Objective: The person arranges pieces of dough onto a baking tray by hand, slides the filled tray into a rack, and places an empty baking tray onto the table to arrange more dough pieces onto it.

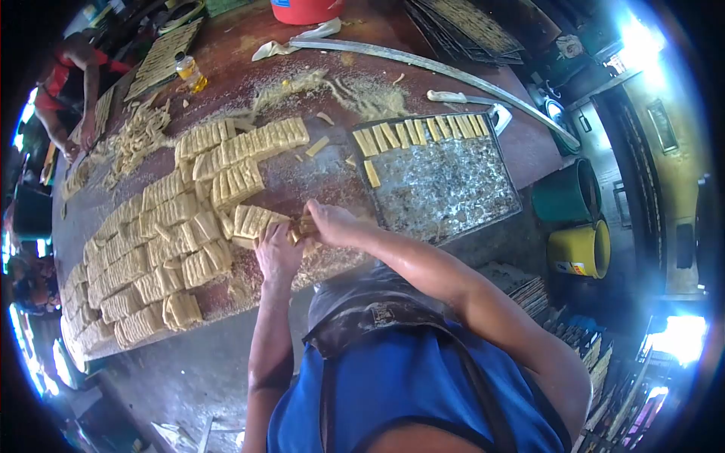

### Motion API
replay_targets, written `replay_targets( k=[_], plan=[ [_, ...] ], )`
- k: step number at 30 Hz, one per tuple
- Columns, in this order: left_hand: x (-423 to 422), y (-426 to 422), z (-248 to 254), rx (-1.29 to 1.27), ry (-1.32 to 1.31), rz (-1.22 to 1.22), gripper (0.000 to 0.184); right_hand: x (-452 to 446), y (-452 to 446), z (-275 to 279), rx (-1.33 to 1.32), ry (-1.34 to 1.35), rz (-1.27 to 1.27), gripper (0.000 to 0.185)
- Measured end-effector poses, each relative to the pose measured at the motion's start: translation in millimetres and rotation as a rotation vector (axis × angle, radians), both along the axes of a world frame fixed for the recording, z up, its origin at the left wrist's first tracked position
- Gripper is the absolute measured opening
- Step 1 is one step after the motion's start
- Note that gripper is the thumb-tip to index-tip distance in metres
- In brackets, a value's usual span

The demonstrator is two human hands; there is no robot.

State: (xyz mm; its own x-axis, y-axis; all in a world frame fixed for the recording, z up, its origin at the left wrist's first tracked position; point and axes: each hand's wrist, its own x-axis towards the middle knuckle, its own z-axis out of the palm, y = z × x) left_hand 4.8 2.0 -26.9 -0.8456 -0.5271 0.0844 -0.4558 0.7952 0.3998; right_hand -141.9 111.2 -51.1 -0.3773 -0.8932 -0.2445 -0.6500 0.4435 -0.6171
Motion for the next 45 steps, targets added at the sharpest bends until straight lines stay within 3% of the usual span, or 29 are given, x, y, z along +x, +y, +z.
replay_targets(
  k=[1,3,5,8,10,15,17,18,22,34,36,37,41,45],
  plan=[
    [-0.8,-1.8,-3.0,0.000,0.005,-0.001,0.046,-6.9,3.7,13.0,0.000,0.005,-0.001,0.049],
    [1.1,-10.9,-12.3,0.207,0.223,0.009,0.039,-32.7,22.9,44.1,-0.027,-0.478,-0.267,0.054],
    [-1.0,-6.5,-4.9,0.142,0.316,0.025,0.028,-62.2,62.4,69.5,-0.194,-0.439,-0.422,0.061],
    [-22.5,11.1,4.4,0.213,0.395,0.051,0.019,-128.1,100.2,24.2,-0.414,-0.541,-0.526,0.066],
    [-54.8,34.4,-5.1,0.236,0.354,0.036,0.021,-149.9,108.7,21.2,-0.030,-0.164,-0.568,0.067],
    [-130.9,90.8,-5.9,0.247,0.204,-0.105,0.033,-168.1,113.8,7.6,-0.059,-0.183,-0.530,0.066],
    [-148.3,103.4,-14.8,0.109,0.223,-0.135,0.037,-174.8,119.4,4.6,-0.117,-0.307,-0.523,0.053],
    [-155.1,111.4,-10.4,0.089,0.192,-0.129,0.045,-176.4,122.5,4.1,-0.131,-0.249,-0.529,0.045],
    [-173.8,127.9,-5.8,0.023,0.042,-0.165,0.054,-179.4,134.1,11.5,-0.090,-0.080,-0.552,0.045],
    [-196.7,116.4,-18.3,-0.079,0.140,-0.341,0.043,-176.5,134.9,-1.2,-0.111,0.049,-0.582,0.045],
    [-199.0,115.8,-19.2,-0.075,0.114,-0.333,0.040,-177.9,141.1,7.4,-0.092,-0.007,-0.679,0.045],
    [-199.7,114.2,-19.5,-0.059,0.128,-0.341,0.040,-176.1,142.5,16.6,-0.087,-0.083,-0.759,0.044],
    [-193.6,109.7,-16.2,0.010,0.105,-0.373,0.044,-178.6,145.1,-16.4,-0.128,0.031,-0.713,0.043],
    [-191.3,93.6,-19.6,-0.016,0.084,-0.406,0.048,-178.3,149.9,4.0,-0.031,0.027,-0.765,0.043]
  ],
)
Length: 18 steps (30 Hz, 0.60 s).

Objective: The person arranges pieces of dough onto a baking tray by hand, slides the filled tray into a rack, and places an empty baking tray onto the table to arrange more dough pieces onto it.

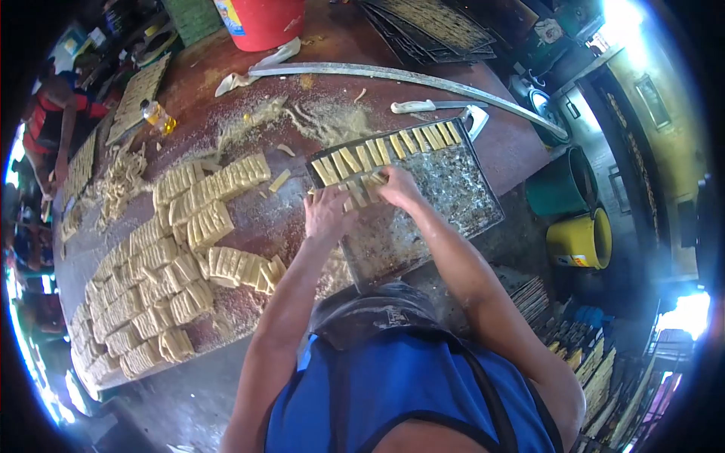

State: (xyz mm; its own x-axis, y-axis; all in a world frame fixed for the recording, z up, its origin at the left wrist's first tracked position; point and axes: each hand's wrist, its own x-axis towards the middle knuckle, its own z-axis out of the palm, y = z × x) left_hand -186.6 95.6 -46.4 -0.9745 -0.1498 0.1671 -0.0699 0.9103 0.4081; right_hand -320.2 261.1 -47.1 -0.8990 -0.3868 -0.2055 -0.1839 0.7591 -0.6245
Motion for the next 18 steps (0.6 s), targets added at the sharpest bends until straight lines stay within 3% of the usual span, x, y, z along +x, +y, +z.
replay_targets(
  k=[2,7,10,12,14,18],
  plan=[
    [1.5,0.7,-0.7,0.069,0.032,0.010,0.049,-8.5,11.0,-7.1,-0.125,0.094,-0.077,0.044],
    [-7.6,21.5,5.1,0.055,0.136,0.050,0.050,-16.3,18.9,-2.9,-0.059,0.071,-0.010,0.047],
    [-21.7,41.6,3.4,0.056,0.095,-0.020,0.048,-22.2,31.4,3.6,-0.160,0.026,0.045,0.042],
    [-29.5,58.5,7.4,-0.004,0.091,-0.021,0.047,-21.2,35.8,18.8,0.002,0.064,0.095,0.039],
    [-31.2,73.5,11.9,-0.094,-0.036,-0.011,0.045,-26.3,39.1,10.0,-0.014,0.081,0.120,0.037],
    [-41.5,82.0,4.0,-0.066,-0.019,0.050,0.044,-38.3,45.4,-4.8,-0.082,0.087,0.124,0.038]
  ],
)
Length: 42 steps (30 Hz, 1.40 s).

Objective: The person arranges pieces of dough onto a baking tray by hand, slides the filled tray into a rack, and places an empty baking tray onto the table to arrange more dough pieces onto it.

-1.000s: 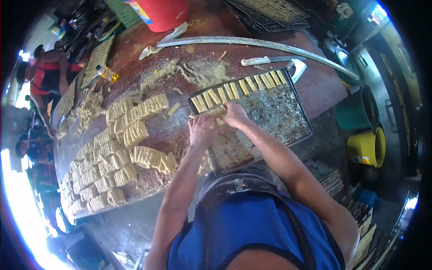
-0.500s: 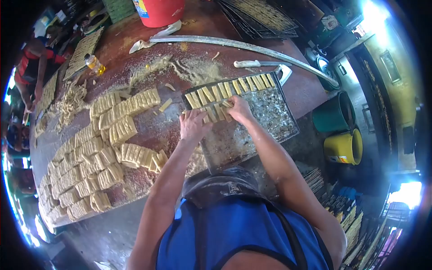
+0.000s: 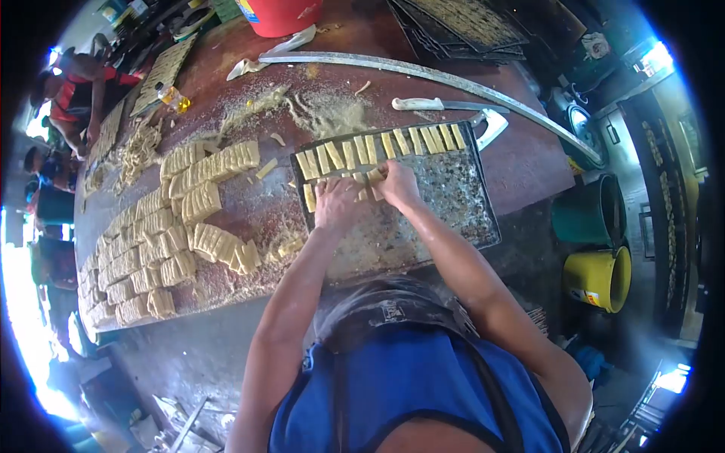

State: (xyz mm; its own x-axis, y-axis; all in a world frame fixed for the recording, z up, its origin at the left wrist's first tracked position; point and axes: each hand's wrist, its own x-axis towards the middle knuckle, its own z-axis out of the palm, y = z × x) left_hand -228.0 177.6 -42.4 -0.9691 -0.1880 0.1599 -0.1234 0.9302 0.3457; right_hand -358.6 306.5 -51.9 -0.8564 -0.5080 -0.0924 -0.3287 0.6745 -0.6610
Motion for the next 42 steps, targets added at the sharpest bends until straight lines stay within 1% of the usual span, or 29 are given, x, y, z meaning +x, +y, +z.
replay_targets(
  k=[2,3,5,8,9,10,11,12,14,15,16,18,19,20,21,22,23,24,25,26,27,28,30,32,34,36,38,41,42],
  plan=[
    [-3.2,1.8,-4.8,-0.014,0.003,0.006,0.045,-3.6,2.4,-5.7,-0.098,-0.065,-0.068,0.038],
    [-2.6,3.6,-4.3,0.021,0.023,0.027,0.044,-5.5,6.7,-4.8,-0.094,-0.066,-0.070,0.038],
    [-0.1,4.6,-2.4,0.062,0.043,0.039,0.044,-10.9,16.6,-0.5,-0.279,-0.331,-0.097,0.035],
    [-2.2,10.4,-0.5,0.089,0.091,-0.005,0.044,-7.6,20.4,13.0,-0.211,-0.326,-0.199,0.035],
    [-6.7,11.5,-1.8,0.070,0.086,-0.052,0.044,-7.6,21.9,6.5,-0.197,-0.322,-0.212,0.035],
    [-10.2,12.1,-2.8,0.049,0.084,-0.102,0.044,-8.2,22.2,-2.2,-0.148,-0.167,-0.181,0.036],
    [-13.5,11.9,-4.2,0.025,0.061,-0.121,0.038,-10.6,22.6,-9.1,-0.099,-0.010,-0.148,0.036],
    [-17.9,7.0,-2.6,0.033,0.072,-0.135,0.038,-11.2,20.2,-6.7,-0.092,0.002,-0.161,0.036],
    [-24.0,4.3,-3.3,-0.046,-0.044,-0.192,0.033,-9.3,23.4,-5.4,-0.040,-0.082,-0.172,0.035],
    [-25.1,3.6,-2.5,-0.114,0.087,-0.217,0.024,-9.0,26.8,-3.2,-0.023,-0.082,-0.179,0.035],
    [-27.4,1.2,-0.8,-0.102,0.086,-0.219,0.024,-11.2,28.7,-0.4,-0.036,-0.100,-0.171,0.035],
    [-33.1,-5.8,10.3,-0.013,0.070,-0.244,0.021,-14.7,30.1,4.0,-0.077,-0.140,-0.153,0.036],
    [-39.6,-8.6,19.4,0.085,0.150,-0.186,0.023,-19.0,30.6,-0.3,-0.085,-0.138,-0.155,0.036],
    [-47.0,-13.6,28.2,0.081,0.148,-0.187,0.023,-20.6,32.6,-6.6,-0.189,-0.167,-0.175,0.036],
    [-53.1,-17.7,49.7,0.359,-0.124,-0.065,0.024,-20.3,37.7,-12.5,-0.286,-0.201,-0.193,0.036],
    [-59.1,-18.6,60.5,0.636,-0.396,0.070,0.025,-20.9,41.7,-13.5,-0.283,-0.209,-0.186,0.036],
    [-65.0,-18.7,55.7,0.562,-0.409,0.090,0.024,-23.0,41.4,-15.3,-0.245,-0.256,-0.185,0.034],
    [-68.5,-19.7,46.2,0.551,-0.411,0.106,0.024,-26.2,38.1,-16.0,-0.213,-0.302,-0.181,0.032],
    [-68.9,-18.1,32.8,0.366,-0.212,0.078,0.024,-28.0,37.6,-13.3,-0.193,-0.229,-0.127,0.029],
    [-65.7,-13.3,18.2,0.181,-0.028,0.045,0.025,-27.7,38.4,-14.0,-0.195,-0.251,-0.115,0.029],
    [-61.7,-8.0,9.1,0.201,0.080,0.067,0.029,-27.0,38.6,-15.6,-0.270,-0.216,-0.109,0.028],
    [-54.3,-1.9,2.3,0.191,0.059,0.080,0.029,-26.2,37.7,-16.3,-0.347,-0.180,-0.104,0.027],
    [-34.2,8.2,-4.0,0.122,0.201,0.000,0.031,-23.0,37.7,-13.8,-0.349,-0.229,-0.135,0.027],
    [-23.4,21.1,-1.7,0.114,0.150,-0.015,0.034,-25.5,39.9,-10.1,-0.255,0.018,0.068,0.023],
    [-19.2,29.8,1.5,0.060,0.067,-0.003,0.035,-28.5,40.0,-14.1,-0.277,0.006,0.100,0.022],
    [-22.3,28.6,-2.5,0.097,0.046,0.019,0.034,-31.1,39.9,-16.0,-0.291,0.010,0.127,0.021],
    [-23.4,29.0,-6.4,0.119,0.062,0.024,0.032,-28.1,38.9,-18.2,-0.328,-0.016,0.013,0.020],
    [-25.1,31.7,-23.3,0.055,0.084,0.046,0.034,-26.8,38.1,-10.5,-0.218,0.018,0.040,0.020],
    [-21.1,30.1,-13.4,0.097,0.045,0.025,0.038,-25.4,35.3,-0.7,-0.159,0.027,0.043,0.019]
  ],
)
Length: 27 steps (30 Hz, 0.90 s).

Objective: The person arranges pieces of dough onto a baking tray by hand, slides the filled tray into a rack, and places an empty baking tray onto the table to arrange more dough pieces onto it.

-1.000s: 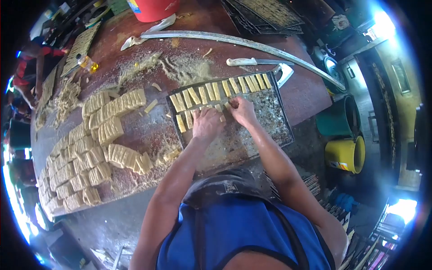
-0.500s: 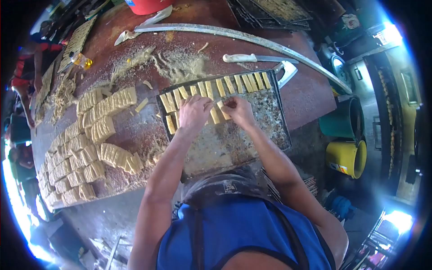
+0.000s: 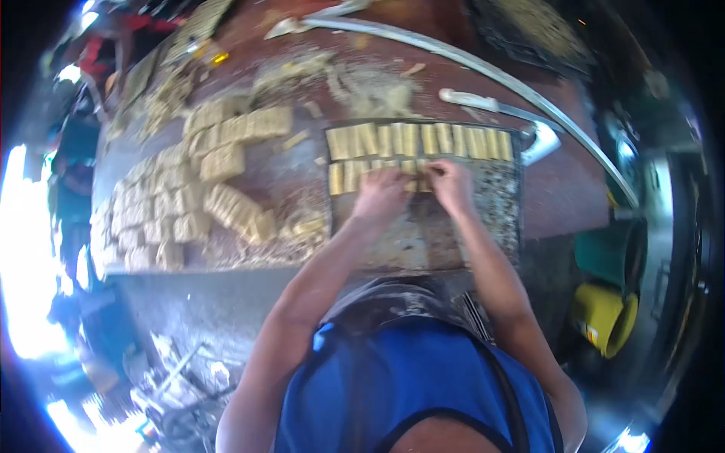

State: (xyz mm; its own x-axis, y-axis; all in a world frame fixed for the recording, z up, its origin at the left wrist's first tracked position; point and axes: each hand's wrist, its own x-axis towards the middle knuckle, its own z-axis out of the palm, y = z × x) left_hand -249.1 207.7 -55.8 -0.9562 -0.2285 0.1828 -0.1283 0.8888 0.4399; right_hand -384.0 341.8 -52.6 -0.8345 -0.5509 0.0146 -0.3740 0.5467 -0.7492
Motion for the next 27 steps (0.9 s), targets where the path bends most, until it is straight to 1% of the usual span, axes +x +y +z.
replay_targets(
  k=[1,3,4,6,7,8,9,10,11,12,13,14,15,16,17,18,19,20,21,22,23,24,25,26,27],
  plan=[
    [2.7,-2.6,4.3,0.043,-0.010,-0.011,0.039,2.0,-1.4,0.9,-0.032,0.043,0.002,0.021],
    [16.2,-18.8,9.0,0.130,0.163,-0.036,0.037,15.7,-11.5,12.9,-0.132,0.092,-0.044,0.025],
    [29.4,-38.6,21.5,0.115,0.169,-0.012,0.037,28.0,-21.3,25.0,-0.195,0.093,-0.092,0.027],
    [57.4,-74.6,38.3,0.173,0.268,0.043,0.032,58.0,-49.8,42.8,-0.170,0.081,-0.017,0.028],
    [73.6,-111.2,34.3,0.277,0.396,-0.029,0.027,75.5,-60.1,45.8,-0.134,0.071,0.029,0.030],
    [97.6,-138.9,51.5,0.130,0.303,0.058,0.025,90.7,-76.3,42.5,-0.049,-0.139,0.089,0.029],
    [126.9,-167.4,66.3,0.210,0.148,0.177,0.032,107.6,-93.7,38.5,0.041,-0.348,0.139,0.029],
    [152.2,-200.4,80.6,0.249,-0.055,0.288,0.040,135.2,-115.4,39.9,0.108,-0.303,0.150,0.031],
    [181.4,-242.4,71.4,0.304,-0.103,0.220,0.055,160.2,-136.4,49.6,0.201,-0.269,0.263,0.035],
    [200.4,-258.6,109.9,0.164,-0.372,0.306,0.070,178.2,-154.3,46.2,0.162,-0.270,0.381,0.043],
    [220.0,-294.0,90.9,0.144,-0.475,0.203,0.090,195.6,-172.1,41.1,0.119,-0.278,0.502,0.053],
    [229.4,-304.9,89.5,0.030,-0.644,0.171,0.102,214.6,-191.1,43.9,0.177,-0.217,0.560,0.060],
    [241.8,-314.1,77.0,-0.131,-0.593,0.057,0.104,231.3,-209.9,47.0,0.233,-0.153,0.616,0.068],
    [250.2,-321.5,59.1,-0.290,-0.530,-0.058,0.106,253.3,-224.9,48.9,0.240,-0.151,0.593,0.068],
    [250.8,-329.8,46.7,-0.286,-0.521,-0.081,0.106,279.6,-235.7,49.2,0.343,0.035,0.568,0.075],
    [250.7,-337.6,35.9,-0.215,-0.494,-0.117,0.106,296.0,-243.1,47.5,0.446,0.218,0.544,0.083],
    [248.0,-339.9,35.7,-0.143,-0.466,-0.151,0.106,299.8,-248.3,37.6,0.457,0.217,0.526,0.083],
    [245.0,-340.6,35.5,-0.140,-0.456,-0.170,0.106,299.7,-252.3,22.3,0.462,0.282,0.538,0.086],
    [243.4,-333.7,47.9,-0.068,-0.511,-0.097,0.107,298.5,-254.6,13.5,0.467,0.343,0.553,0.089],
    [245.5,-324.5,53.8,0.006,-0.570,-0.017,0.107,289.8,-255.7,15.2,0.478,0.341,0.546,0.089],
    [249.5,-312.5,50.4,0.014,-0.568,-0.024,0.107,272.4,-254.1,19.5,0.482,0.276,0.635,0.088],
    [253.1,-299.0,46.5,0.012,-0.548,0.058,0.106,256.9,-249.4,23.6,0.481,0.213,0.722,0.087],
    [256.4,-287.1,43.8,0.005,-0.528,0.135,0.105,248.6,-240.2,26.2,0.302,0.242,0.721,0.082],
    [260.7,-275.1,41.9,0.000,-0.523,0.122,0.105,240.5,-232.6,28.4,0.304,0.246,0.706,0.082],
    [266.8,-262.7,39.3,0.003,-0.463,0.191,0.102,236.5,-227.5,45.1,0.313,0.105,0.513,0.080]
  ],
)
